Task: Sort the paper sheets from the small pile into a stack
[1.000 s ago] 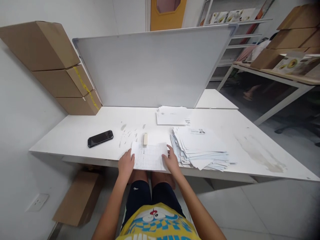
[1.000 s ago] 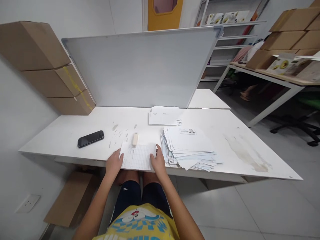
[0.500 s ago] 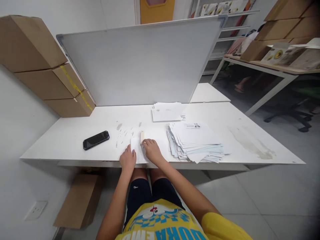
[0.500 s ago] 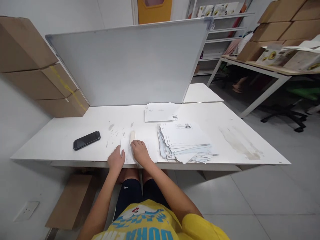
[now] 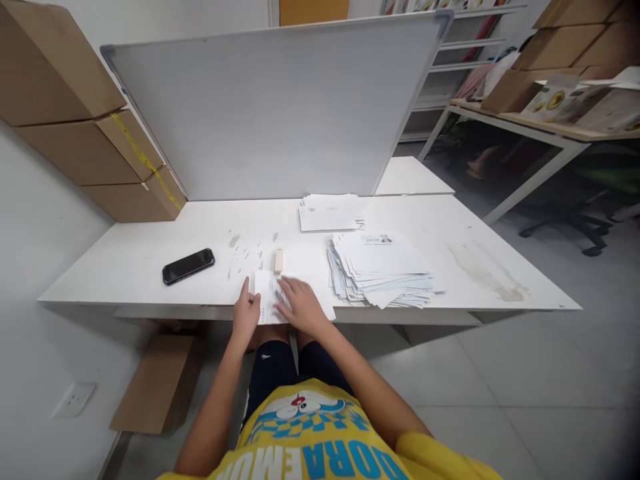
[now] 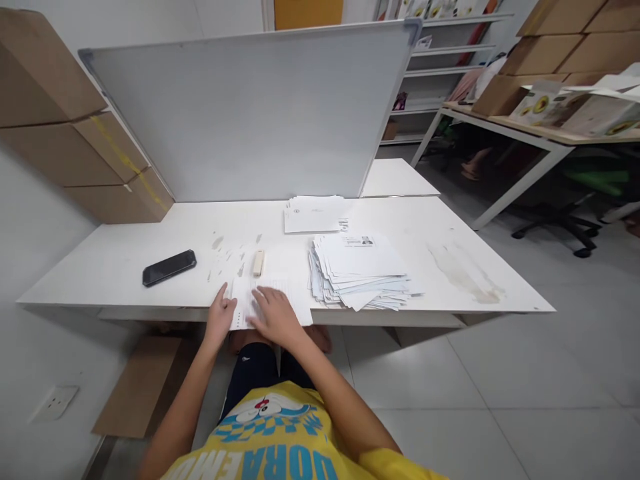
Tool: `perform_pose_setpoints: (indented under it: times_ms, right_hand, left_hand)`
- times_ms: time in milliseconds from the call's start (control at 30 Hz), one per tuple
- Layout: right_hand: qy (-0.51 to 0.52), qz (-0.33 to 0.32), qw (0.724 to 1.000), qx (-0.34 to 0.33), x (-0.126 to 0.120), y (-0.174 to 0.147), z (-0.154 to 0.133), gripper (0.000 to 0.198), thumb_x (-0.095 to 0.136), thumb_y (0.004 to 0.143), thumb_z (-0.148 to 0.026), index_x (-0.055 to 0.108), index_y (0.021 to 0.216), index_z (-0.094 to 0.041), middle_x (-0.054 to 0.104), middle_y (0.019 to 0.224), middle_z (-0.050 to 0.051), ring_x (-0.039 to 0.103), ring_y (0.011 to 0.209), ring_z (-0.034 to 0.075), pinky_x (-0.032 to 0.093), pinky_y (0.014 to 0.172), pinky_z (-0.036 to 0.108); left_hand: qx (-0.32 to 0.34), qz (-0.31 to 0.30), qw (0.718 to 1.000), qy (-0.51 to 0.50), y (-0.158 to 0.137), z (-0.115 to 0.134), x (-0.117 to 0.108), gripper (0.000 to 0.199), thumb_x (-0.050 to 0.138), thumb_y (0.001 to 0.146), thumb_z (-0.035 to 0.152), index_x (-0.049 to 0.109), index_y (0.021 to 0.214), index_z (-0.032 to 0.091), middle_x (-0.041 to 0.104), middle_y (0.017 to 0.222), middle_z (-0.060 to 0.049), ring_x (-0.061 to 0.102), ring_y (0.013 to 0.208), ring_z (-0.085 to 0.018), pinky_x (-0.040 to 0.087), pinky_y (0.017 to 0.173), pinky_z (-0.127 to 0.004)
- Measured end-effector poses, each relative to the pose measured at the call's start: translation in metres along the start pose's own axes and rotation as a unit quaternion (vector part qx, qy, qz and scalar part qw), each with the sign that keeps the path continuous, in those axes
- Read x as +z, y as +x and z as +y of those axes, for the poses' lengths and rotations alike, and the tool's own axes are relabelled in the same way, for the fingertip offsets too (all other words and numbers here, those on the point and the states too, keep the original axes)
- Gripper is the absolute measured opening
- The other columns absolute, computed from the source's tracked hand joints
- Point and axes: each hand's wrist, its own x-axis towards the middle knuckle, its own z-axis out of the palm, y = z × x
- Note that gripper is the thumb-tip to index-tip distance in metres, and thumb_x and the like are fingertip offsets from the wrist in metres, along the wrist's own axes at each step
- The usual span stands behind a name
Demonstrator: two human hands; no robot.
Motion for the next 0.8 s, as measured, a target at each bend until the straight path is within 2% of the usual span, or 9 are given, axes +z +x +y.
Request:
perform_pose_setpoints:
  times_ms: [133, 233, 333, 400, 467, 567, 667, 733, 800]
  right_hand:
    - [0.033, 0.01, 0.997, -0.067, -0.015, -0.056, -0.012, 0.049, 0.052, 0.09, -0.032, 0.042, 0.137, -0.024, 0.059, 0.125, 0.013, 0.054, 0.114, 0.026, 0.042, 0.098, 0.047]
    - [0.031, 0.029, 0.995, -0.094, -0.032, -0.077, -0.013, 0.057, 0.054, 0.09, -0.035, 0.036, 0.142, -0.023, 0.058, 0.129, 0.014, 0.053, 0.118, 0.026, 0.041, 0.101, 0.047]
    - [0.026, 0.071, 0.995, -0.064, -0.044, -0.087, -0.005, 0.064, 0.054, 0.089, -0.031, 0.029, 0.147, -0.022, 0.056, 0.131, 0.014, 0.052, 0.122, 0.027, 0.041, 0.101, 0.05]
    - [0.019, 0.112, 0.993, -0.014, -0.05, -0.095, 0.006, 0.06, 0.051, 0.089, -0.025, 0.032, 0.146, -0.027, 0.059, 0.13, 0.011, 0.054, 0.12, 0.026, 0.04, 0.102, 0.051]
    - [0.007, 0.157, 0.986, 0.047, -0.06, -0.104, 0.021, 0.054, 0.051, 0.088, -0.025, 0.042, 0.14, -0.034, 0.061, 0.127, 0.006, 0.056, 0.118, 0.026, 0.039, 0.102, 0.052]
    - [-0.022, 0.252, 0.957, 0.142, -0.086, -0.111, 0.052, 0.037, 0.054, 0.087, -0.031, 0.061, 0.123, -0.037, 0.066, 0.119, 0.004, 0.055, 0.118, 0.029, 0.033, 0.105, 0.054]
    - [-0.067, 0.324, 0.921, 0.205, -0.116, -0.101, 0.094, 0.031, 0.049, 0.089, -0.03, 0.068, 0.112, -0.032, 0.066, 0.116, 0.007, 0.053, 0.12, 0.031, 0.028, 0.107, 0.055]
    - [-0.098, 0.31, 0.922, 0.209, -0.129, -0.094, 0.124, 0.032, 0.045, 0.089, -0.026, 0.069, 0.11, -0.028, 0.066, 0.116, 0.01, 0.053, 0.119, 0.03, 0.03, 0.106, 0.055]
    - [-0.107, 0.232, 0.949, 0.185, -0.133, -0.092, 0.151, 0.033, 0.044, 0.087, -0.024, 0.068, 0.111, -0.025, 0.066, 0.115, 0.011, 0.056, 0.114, 0.029, 0.036, 0.101, 0.052]
  left_hand:
    - [-0.084, -0.02, 0.969, -0.232, -0.028, 0.005, 0.0, 0.066, 0.061, 0.078, 0.046, 0.048, 0.135, 0.015, 0.069, 0.092, -0.008, 0.067, 0.08, -0.021, 0.053, 0.07, -0.031]
    - [-0.115, -0.025, 0.942, -0.315, -0.042, 0.025, 0.006, 0.067, 0.06, 0.08, 0.047, 0.041, 0.139, 0.02, 0.065, 0.117, -0.012, 0.067, 0.096, -0.026, 0.055, 0.074, -0.034]
    - [-0.087, -0.038, 0.931, -0.352, -0.052, 0.052, 0.016, 0.062, 0.054, 0.085, 0.046, 0.038, 0.142, 0.024, 0.057, 0.133, -0.01, 0.06, 0.114, -0.028, 0.054, 0.084, -0.036]
    - [-0.049, -0.072, 0.938, -0.337, -0.055, 0.07, 0.023, 0.06, 0.049, 0.088, 0.048, 0.037, 0.142, 0.025, 0.055, 0.136, -0.009, 0.058, 0.116, -0.028, 0.053, 0.086, -0.036]
    - [-0.011, -0.105, 0.947, -0.305, -0.053, 0.085, 0.034, 0.062, 0.044, 0.09, 0.05, 0.031, 0.145, 0.024, 0.06, 0.129, -0.01, 0.062, 0.108, -0.028, 0.054, 0.082, -0.037]
    - [0.063, -0.149, 0.951, -0.264, -0.035, 0.097, 0.061, 0.067, 0.046, 0.091, 0.046, 0.022, 0.149, 0.022, 0.068, 0.101, -0.009, 0.066, 0.084, -0.022, 0.054, 0.07, -0.034]
    - [0.157, -0.205, 0.946, -0.195, -0.002, 0.095, 0.099, 0.071, 0.051, 0.089, 0.037, 0.017, 0.149, 0.021, 0.063, 0.08, -0.002, 0.059, 0.065, -0.015, 0.05, 0.063, -0.028]
    - [0.204, -0.224, 0.947, -0.104, 0.018, 0.084, 0.125, 0.068, 0.051, 0.089, 0.032, 0.021, 0.148, 0.021, 0.061, 0.084, -0.002, 0.058, 0.069, -0.015, 0.049, 0.068, -0.029]
    - [0.249, -0.236, 0.939, -0.001, 0.032, 0.068, 0.144, 0.064, 0.05, 0.087, 0.025, 0.025, 0.147, 0.021, 0.061, 0.097, -0.006, 0.058, 0.081, -0.017, 0.048, 0.078, -0.033]
